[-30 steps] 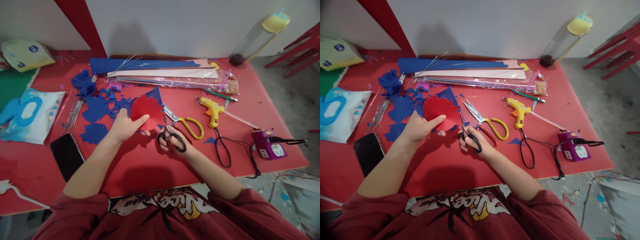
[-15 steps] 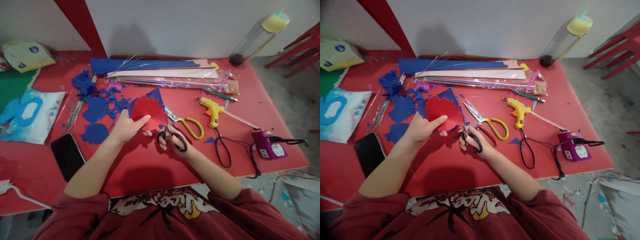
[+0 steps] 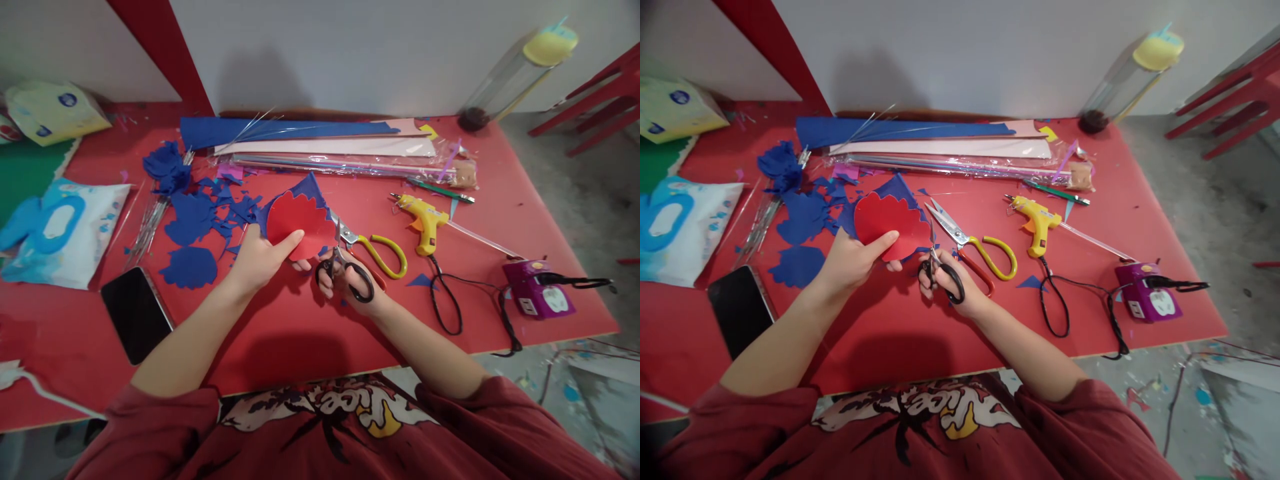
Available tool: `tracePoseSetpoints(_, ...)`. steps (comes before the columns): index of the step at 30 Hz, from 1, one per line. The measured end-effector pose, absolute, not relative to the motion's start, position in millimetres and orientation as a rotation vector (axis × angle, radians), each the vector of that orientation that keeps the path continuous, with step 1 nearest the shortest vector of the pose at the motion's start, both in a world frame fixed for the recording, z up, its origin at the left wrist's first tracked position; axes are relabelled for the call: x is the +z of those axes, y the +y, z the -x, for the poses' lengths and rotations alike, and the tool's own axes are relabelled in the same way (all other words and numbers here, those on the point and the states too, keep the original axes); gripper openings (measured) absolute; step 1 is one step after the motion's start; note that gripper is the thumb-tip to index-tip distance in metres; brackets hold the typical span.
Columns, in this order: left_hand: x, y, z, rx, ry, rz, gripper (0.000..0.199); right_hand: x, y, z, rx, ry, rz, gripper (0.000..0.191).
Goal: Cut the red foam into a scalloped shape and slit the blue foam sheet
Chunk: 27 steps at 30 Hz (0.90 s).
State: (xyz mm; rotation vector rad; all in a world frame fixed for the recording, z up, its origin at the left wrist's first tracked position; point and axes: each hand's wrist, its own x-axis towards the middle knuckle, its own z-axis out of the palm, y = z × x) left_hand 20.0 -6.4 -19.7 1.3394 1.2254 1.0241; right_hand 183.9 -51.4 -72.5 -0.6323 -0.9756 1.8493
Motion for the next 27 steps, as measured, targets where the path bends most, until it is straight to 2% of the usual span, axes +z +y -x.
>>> tracePoseSetpoints(27, -34.3, -10.8, -30.3, 1.093, 1.2, -1.19, 0.031, -74.1, -55.7, -178.2, 1.797, -0.886, 0.675, 0.041)
